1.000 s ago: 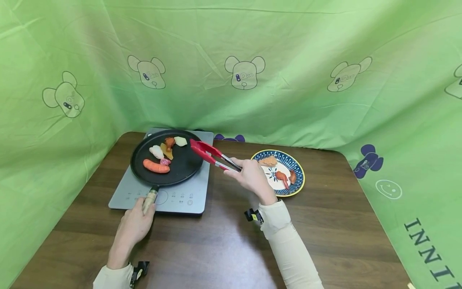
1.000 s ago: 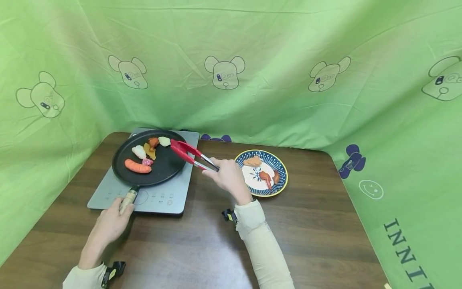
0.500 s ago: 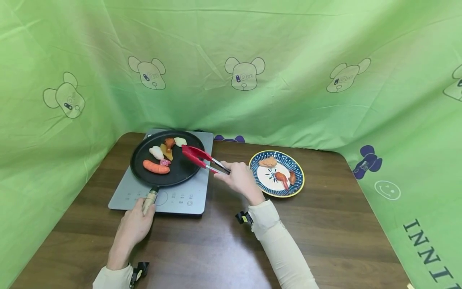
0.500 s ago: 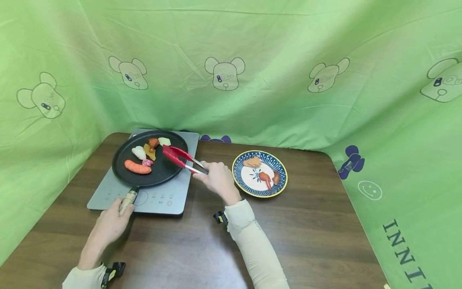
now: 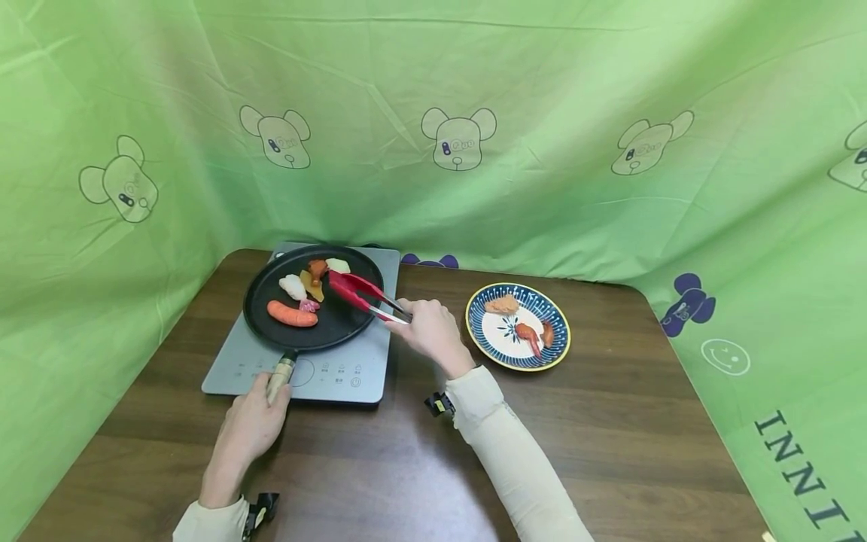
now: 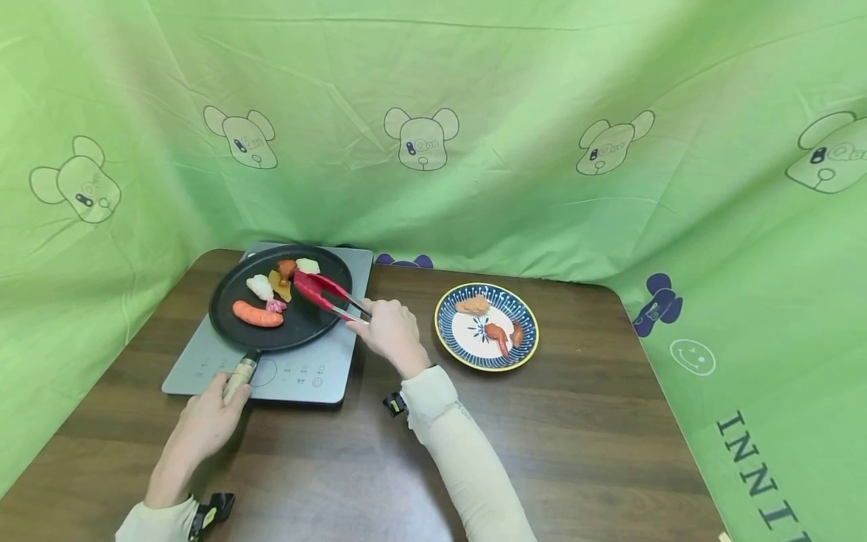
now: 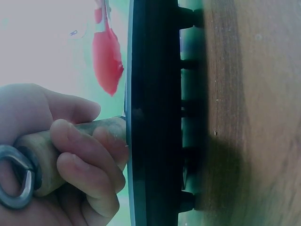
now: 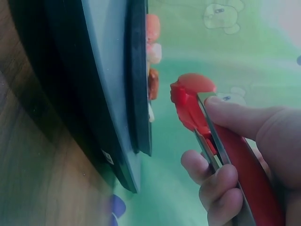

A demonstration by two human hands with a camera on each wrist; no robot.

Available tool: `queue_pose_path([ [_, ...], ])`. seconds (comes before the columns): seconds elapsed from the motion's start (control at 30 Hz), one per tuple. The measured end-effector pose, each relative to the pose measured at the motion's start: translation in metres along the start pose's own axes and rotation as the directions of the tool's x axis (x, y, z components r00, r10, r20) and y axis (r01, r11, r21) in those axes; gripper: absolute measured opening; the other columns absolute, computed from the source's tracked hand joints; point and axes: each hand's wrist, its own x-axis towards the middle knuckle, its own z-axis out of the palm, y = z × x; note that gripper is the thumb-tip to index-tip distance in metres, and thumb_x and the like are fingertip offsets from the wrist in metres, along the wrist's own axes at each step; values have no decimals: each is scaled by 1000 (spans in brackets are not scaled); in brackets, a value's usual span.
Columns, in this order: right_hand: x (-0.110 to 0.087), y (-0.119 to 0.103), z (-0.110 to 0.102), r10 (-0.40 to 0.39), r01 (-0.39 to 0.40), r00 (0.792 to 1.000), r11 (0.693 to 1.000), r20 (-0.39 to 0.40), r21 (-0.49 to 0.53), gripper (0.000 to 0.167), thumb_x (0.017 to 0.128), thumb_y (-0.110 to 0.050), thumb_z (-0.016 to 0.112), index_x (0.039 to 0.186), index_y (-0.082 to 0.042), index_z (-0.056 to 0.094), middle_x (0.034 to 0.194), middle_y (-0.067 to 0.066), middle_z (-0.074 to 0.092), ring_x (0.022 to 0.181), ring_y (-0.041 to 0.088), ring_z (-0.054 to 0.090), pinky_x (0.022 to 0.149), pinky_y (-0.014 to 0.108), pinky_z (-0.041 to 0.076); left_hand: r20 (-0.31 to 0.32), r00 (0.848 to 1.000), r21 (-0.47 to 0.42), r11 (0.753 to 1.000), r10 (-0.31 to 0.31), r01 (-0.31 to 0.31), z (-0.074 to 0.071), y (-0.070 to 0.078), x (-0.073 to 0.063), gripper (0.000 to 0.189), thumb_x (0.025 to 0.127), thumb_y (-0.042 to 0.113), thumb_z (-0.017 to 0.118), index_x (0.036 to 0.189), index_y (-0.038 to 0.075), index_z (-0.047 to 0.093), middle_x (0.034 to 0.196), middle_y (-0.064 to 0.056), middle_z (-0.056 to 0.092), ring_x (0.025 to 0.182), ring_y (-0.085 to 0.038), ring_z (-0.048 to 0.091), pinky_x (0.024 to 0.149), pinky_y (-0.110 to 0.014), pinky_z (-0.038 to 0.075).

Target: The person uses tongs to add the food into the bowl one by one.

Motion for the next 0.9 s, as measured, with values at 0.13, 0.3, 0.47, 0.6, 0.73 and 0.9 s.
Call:
queue_pose_path([
  [0.13, 6, -4, 3, 21, -21, 1000, 999, 8, -37, 40, 84, -49, 66, 115, -23, 67, 79, 4, 62, 67, 25, 58, 53, 39, 42, 3, 1000, 3, 1000, -5, 5, 0, 0, 0, 57, 99, 38, 38, 138, -2, 30, 72, -12, 46, 57, -23, 46, 48, -35, 34],
  [0.3, 13, -7, 5, 27, -26, 999, 998, 16, -52, 37, 85, -48, 66, 111, -22, 67, 74, 1, 58, 63, 21, 55, 50, 37, 40, 7, 1000, 3, 1000, -11, 10, 0, -1, 0, 58, 99, 38, 38, 139, -3, 28, 73, -12, 46, 58, -23, 46, 48, -34, 34],
  [0.47, 18, -11, 8, 18, -17, 1000, 998, 14, -64, 35, 85, -47, 67, 106, -20, 68, 67, 2, 55, 59, 20, 52, 48, 35, 38, 7, 1000, -3, 1000, -13, 13, 0, -1, 1, 58, 99, 38, 38, 138, -3, 29, 73, -12, 46, 58, -23, 45, 48, -34, 34],
  [0.6, 20, -12, 11, 28, -26, 999, 997, 23, -68, 35, 85, -47, 67, 103, -17, 68, 66, 2, 55, 58, 20, 52, 47, 33, 38, 5, 1000, 0, 1000, -12, 12, 1, -1, 0, 58, 99, 38, 38, 138, -4, 29, 73, -12, 46, 58, -23, 45, 48, -34, 34],
  [0.73, 21, -13, 13, 45, -43, 999, 997, 25, -64, 37, 84, -47, 68, 108, -18, 68, 69, 3, 56, 59, 20, 52, 47, 33, 38, 4, 1000, 0, 1000, -12, 12, 1, -2, -1, 58, 99, 38, 38, 139, -4, 28, 73, -12, 45, 58, -23, 45, 49, -35, 34],
  [0.9, 20, -13, 13, 57, -56, 998, 997, 18, -59, 37, 83, -48, 68, 105, -18, 68, 70, 3, 57, 58, 22, 52, 47, 34, 38, -2, 1000, 2, 1000, -5, 5, 2, -1, 0, 57, 99, 38, 38, 138, -4, 29, 75, -13, 47, 59, -24, 46, 49, -35, 34],
])
